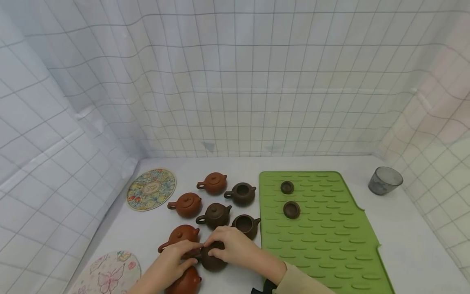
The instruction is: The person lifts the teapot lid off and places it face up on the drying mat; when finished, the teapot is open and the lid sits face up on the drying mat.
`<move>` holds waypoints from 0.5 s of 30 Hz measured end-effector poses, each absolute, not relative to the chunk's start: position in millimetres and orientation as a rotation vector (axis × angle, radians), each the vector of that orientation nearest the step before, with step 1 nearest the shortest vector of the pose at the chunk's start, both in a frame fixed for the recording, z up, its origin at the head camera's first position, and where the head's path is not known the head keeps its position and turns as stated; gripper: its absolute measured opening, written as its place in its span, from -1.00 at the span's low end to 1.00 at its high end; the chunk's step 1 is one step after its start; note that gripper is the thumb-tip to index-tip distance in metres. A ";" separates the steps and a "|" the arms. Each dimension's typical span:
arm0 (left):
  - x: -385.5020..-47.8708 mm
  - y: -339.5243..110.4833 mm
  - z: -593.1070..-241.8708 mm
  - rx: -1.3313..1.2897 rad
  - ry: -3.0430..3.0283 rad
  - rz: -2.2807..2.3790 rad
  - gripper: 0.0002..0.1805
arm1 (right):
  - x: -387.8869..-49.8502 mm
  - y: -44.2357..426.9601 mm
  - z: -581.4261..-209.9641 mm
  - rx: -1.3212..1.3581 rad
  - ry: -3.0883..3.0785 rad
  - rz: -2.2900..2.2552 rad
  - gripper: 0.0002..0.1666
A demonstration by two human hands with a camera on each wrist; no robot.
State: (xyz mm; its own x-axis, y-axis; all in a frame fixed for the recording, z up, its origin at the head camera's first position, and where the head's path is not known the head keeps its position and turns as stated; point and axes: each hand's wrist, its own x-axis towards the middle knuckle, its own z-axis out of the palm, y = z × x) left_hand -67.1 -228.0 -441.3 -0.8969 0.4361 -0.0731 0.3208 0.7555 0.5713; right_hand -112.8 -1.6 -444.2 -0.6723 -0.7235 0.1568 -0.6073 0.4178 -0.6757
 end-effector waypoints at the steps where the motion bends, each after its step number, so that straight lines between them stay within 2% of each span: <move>1: -67.6 -227.6 -441.6 0.598 2.753 0.844 -0.66 | -112.6 -2.0 -444.2 -1.191 2.520 -1.079 -0.82; 15: -72.6 -227.4 -445.0 0.591 2.716 0.985 -0.70 | -110.0 -2.3 -445.3 -1.260 2.672 -0.935 -0.87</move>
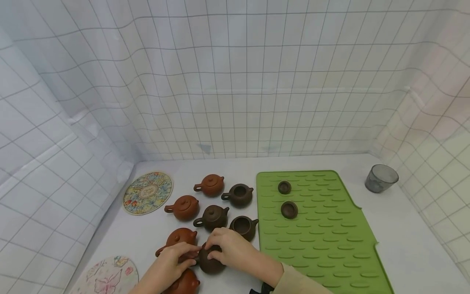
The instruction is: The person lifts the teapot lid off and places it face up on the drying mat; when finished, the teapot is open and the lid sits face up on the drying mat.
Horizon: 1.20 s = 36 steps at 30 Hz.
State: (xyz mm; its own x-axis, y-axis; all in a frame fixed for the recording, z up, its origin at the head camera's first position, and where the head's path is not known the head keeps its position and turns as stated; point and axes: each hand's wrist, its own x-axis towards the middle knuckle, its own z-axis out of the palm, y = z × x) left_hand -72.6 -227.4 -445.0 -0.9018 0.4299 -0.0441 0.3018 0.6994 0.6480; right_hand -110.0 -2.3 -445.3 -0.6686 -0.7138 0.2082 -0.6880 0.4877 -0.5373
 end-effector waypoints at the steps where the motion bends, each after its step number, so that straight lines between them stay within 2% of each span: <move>1: -72.7 -227.4 -445.3 0.592 2.715 0.986 -0.70 | -110.2 -1.8 -446.2 -1.284 2.681 -0.930 -0.87; 6: -74.9 -228.4 -448.4 0.590 2.688 1.025 -0.73 | -110.3 3.0 -447.7 -1.343 2.681 -0.983 -0.86; 12: -76.9 -228.4 -450.5 0.576 2.688 1.002 -0.75 | -111.1 19.0 -441.2 -1.180 2.493 -1.397 -0.84; 20: -74.3 -226.0 -452.6 0.532 2.743 0.949 -0.74 | -116.9 65.9 -438.3 -0.714 2.179 -1.713 -0.79; 27: -72.4 -229.2 -455.3 0.522 2.649 1.039 -0.69 | -119.5 126.4 -455.3 -0.299 1.866 -1.929 -0.60; 32: -72.6 -231.8 -454.4 0.542 2.655 1.049 -0.68 | -122.9 164.2 -477.3 -0.157 1.573 -2.063 -0.76; 36: -73.6 -231.2 -453.1 0.536 2.654 1.056 -0.68 | -126.1 184.3 -487.0 -0.126 1.434 -2.109 -0.77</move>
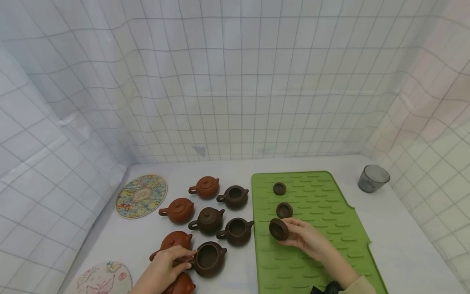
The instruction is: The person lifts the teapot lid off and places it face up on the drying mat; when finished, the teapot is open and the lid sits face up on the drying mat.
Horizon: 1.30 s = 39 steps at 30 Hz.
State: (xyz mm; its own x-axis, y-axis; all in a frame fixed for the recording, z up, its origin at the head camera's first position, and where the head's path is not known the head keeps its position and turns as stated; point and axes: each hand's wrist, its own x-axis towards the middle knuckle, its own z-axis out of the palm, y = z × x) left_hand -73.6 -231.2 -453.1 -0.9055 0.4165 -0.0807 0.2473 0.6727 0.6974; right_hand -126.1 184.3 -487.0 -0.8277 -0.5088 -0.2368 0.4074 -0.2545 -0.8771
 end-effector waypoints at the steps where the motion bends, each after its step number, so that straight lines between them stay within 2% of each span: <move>1: -73.5 -231.3 -452.8 0.531 2.650 1.059 -0.68 | -126.2 187.8 -488.2 -0.110 1.428 -2.117 -0.76; 5: -72.4 -230.6 -452.2 0.517 2.636 1.072 -0.68 | -124.6 200.8 -490.7 -0.035 1.451 -2.123 -0.63; 12: -72.1 -230.3 -451.5 0.501 2.670 1.053 -0.69 | -121.8 211.4 -494.4 0.012 1.587 -2.027 -0.23; 15: -71.9 -230.1 -451.1 0.502 2.690 1.036 -0.70 | -119.9 211.6 -496.1 0.029 1.710 -1.949 -0.14; 27: -70.1 -229.5 -451.3 0.499 2.723 1.004 -0.72 | -108.5 202.6 -485.0 0.142 2.320 -1.504 -0.35; 31: -70.3 -227.8 -450.6 0.485 2.738 0.985 -0.71 | -107.8 200.9 -484.6 0.158 2.378 -1.489 -0.43; 39: -70.1 -226.4 -448.4 0.465 2.717 0.982 -0.70 | -109.7 201.4 -489.0 0.169 2.427 -1.475 -0.45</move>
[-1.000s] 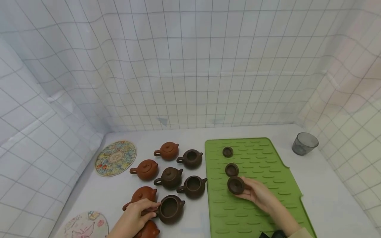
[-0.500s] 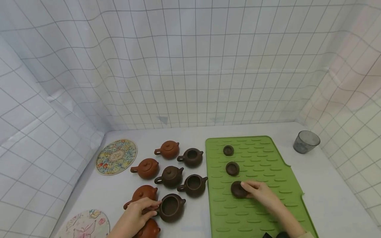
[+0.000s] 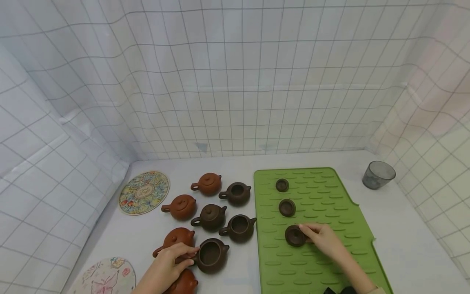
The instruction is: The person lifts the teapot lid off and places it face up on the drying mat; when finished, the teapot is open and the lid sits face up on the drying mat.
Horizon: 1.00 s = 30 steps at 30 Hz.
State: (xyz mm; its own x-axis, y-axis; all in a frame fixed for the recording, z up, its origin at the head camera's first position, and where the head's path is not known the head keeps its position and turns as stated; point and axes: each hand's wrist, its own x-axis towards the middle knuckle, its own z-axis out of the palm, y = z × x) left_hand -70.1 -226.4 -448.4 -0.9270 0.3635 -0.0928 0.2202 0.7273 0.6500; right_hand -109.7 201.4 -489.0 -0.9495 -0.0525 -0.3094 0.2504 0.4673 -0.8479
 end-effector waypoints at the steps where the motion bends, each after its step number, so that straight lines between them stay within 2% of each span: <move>1: -69.9 -227.2 -448.4 0.474 2.710 0.989 -0.70 | -110.2 201.0 -489.0 0.170 2.436 -1.467 -0.45; 10: -70.9 -232.6 -444.9 0.517 2.694 0.995 -0.64 | -114.6 198.3 -489.6 0.168 2.445 -1.494 -0.53; 16: -71.7 -231.8 -429.8 0.512 2.833 0.897 -0.65 | -118.7 199.5 -483.4 0.134 2.496 -1.446 -0.56; 23: -84.6 -226.8 -407.2 0.622 3.038 0.878 -0.67 | -129.0 196.0 -460.4 -0.067 2.677 -1.378 -0.61; 30: -116.3 -222.0 -392.1 0.676 3.021 0.904 -0.66 | -147.5 155.9 -436.9 -0.284 2.641 -1.457 -0.65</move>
State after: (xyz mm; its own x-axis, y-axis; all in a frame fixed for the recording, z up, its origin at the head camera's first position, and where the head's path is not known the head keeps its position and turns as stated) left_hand -116.3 -222.0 -392.1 -0.9089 0.3687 0.1950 0.4152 0.7554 0.5069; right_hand -147.5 155.9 -436.9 -0.9762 -0.2168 -0.0078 -0.1091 0.5216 -0.8462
